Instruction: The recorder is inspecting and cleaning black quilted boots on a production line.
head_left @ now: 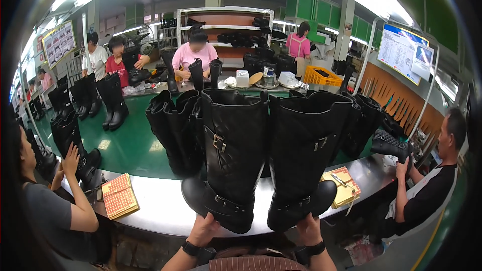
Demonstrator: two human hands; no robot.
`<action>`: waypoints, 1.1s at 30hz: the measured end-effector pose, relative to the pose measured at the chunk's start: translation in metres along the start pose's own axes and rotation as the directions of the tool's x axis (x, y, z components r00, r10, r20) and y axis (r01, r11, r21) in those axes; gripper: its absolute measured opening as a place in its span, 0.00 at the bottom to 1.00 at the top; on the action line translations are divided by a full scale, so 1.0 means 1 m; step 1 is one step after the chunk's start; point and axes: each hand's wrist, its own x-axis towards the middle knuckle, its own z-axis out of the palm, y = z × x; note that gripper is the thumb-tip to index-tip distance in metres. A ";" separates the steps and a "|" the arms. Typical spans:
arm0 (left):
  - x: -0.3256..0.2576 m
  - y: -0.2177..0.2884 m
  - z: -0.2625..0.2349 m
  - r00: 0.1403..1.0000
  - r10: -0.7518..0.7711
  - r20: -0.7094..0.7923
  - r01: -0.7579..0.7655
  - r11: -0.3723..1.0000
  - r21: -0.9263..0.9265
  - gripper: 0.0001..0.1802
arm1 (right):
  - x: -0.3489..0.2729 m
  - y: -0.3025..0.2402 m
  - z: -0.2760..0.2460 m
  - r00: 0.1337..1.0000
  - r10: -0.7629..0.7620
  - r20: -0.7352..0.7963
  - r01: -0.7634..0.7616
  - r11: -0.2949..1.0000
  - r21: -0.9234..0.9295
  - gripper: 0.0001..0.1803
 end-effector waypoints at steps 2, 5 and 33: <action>-0.001 0.007 -0.009 1.000 0.023 -0.007 -0.023 0.999 0.033 0.34 | 0.000 -0.010 -0.006 0.999 -0.039 -0.023 0.038 0.999 -0.038 0.28; -0.003 0.018 -0.015 0.997 0.054 -0.057 -0.051 0.997 0.061 0.34 | 0.001 -0.022 -0.011 0.997 -0.071 -0.022 0.069 0.995 -0.072 0.28; 0.024 0.016 0.040 0.977 0.102 -0.187 -0.095 0.994 0.047 0.32 | 0.021 0.004 0.034 1.000 0.022 -0.013 -0.020 0.994 0.107 0.25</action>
